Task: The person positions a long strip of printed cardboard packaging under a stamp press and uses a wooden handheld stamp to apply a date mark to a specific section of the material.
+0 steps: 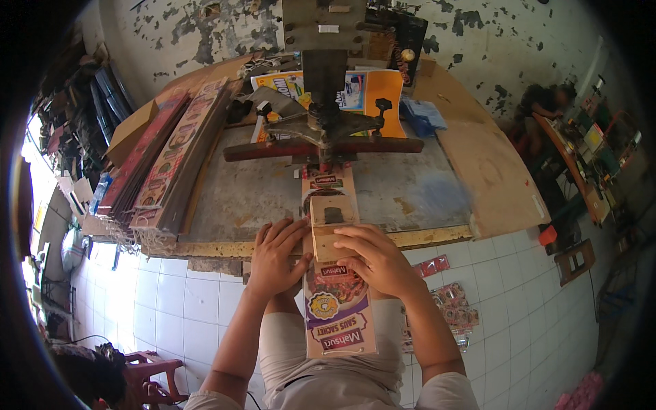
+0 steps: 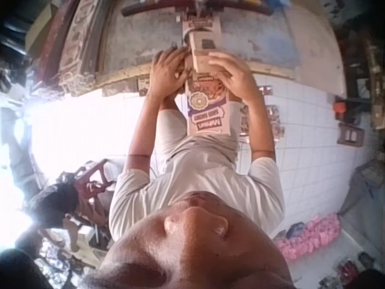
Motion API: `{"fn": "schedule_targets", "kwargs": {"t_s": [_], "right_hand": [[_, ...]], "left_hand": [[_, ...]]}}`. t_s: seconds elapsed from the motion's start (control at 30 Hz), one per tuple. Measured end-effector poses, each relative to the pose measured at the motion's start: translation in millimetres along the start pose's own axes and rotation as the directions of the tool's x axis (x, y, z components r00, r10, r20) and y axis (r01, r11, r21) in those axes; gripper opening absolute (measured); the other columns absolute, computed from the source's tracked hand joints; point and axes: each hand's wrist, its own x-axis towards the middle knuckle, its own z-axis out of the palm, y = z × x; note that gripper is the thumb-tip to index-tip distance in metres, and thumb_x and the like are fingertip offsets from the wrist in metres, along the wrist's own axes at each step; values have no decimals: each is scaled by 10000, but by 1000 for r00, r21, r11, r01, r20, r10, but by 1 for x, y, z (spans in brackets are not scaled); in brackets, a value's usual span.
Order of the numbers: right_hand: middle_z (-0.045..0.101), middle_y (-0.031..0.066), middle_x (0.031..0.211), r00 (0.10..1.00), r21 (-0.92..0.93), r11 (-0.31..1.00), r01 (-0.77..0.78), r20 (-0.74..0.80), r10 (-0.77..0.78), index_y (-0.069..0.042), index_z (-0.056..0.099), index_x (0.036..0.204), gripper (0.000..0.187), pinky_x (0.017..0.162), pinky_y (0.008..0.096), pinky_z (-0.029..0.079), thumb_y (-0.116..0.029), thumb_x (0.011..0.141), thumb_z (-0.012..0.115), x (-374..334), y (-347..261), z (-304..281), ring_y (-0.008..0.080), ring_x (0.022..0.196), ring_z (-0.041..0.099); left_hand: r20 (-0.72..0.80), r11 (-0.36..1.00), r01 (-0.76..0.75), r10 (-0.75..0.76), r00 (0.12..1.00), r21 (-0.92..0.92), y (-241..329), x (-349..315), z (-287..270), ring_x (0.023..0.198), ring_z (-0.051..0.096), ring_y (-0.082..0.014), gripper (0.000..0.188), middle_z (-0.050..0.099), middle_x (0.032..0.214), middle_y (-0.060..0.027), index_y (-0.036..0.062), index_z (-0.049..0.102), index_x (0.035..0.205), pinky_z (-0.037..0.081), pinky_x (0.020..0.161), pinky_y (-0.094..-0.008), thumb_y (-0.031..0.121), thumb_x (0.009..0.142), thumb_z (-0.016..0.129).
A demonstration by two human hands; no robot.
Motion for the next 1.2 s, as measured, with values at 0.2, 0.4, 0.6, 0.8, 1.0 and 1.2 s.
{"fn": "schedule_targets", "kwargs": {"t_s": [0.2, 0.4, 0.6, 0.8, 1.0, 1.2], "right_hand": [[710, 90, 1456, 1000, 45, 999, -12, 3, 12, -56, 749, 1275, 373, 1085, 483, 594, -53, 924, 876, 18, 16, 8, 358, 1329, 667], [705, 97, 1465, 998, 17, 997, -69, 10, 69, -48, 744, 1277, 327, 1096, 475, 592, -120, 975, 848, 49, 57, 23, 358, 1344, 667], [711, 95, 1467, 998, -74, 995, -66, -22, 65, -45, 745, 1280, 312, 1112, 481, 586, -153, 1002, 837, 82, 95, 35, 358, 1366, 664], [713, 81, 1475, 998, -84, 995, -54, -45, 51, -51, 743, 1293, 349, 1120, 498, 582, -105, 970, 863, 85, 101, 39, 362, 1369, 658], [704, 85, 1484, 997, -69, 996, -51, -64, 47, -69, 753, 1305, 349, 1112, 486, 581, -111, 976, 862, 82, 103, 40, 348, 1375, 651], [693, 79, 1410, 994, -121, 992, -25, -107, 12, -62, 764, 1278, 333, 1090, 474, 586, -120, 965, 863, 81, 91, 37, 342, 1319, 661]], "left_hand": [[0, 1000, -1, 1, 1000, 1, -1, 1, 0, 1505, 577, -355, 558, 694, 1577, -57, 97, 720, 1439, 344, 1299, -616, 353, 947, 780], [-1, 1000, 1, -1, 1000, -3, 0, 1, 2, 1509, 578, -347, 573, 695, 1576, -52, 102, 721, 1444, 340, 1303, -621, 354, 934, 784], [10, 1000, 13, -13, 1000, 3, -1, 1, 2, 1509, 578, -337, 580, 694, 1573, -49, 115, 719, 1453, 336, 1303, -620, 364, 933, 783], [6, 1000, 21, -21, 1000, 17, -1, 0, 0, 1507, 577, -332, 584, 694, 1564, -42, 116, 719, 1453, 328, 1307, -611, 366, 930, 784], [15, 1000, 30, -31, 999, 8, 2, 2, 0, 1504, 580, -324, 584, 695, 1566, -31, 122, 723, 1450, 332, 1306, -610, 349, 916, 785], [12, 999, 41, -41, 999, 6, 2, 2, -1, 1497, 585, -321, 581, 697, 1565, -25, 121, 726, 1442, 341, 1300, -613, 337, 907, 791]]}}
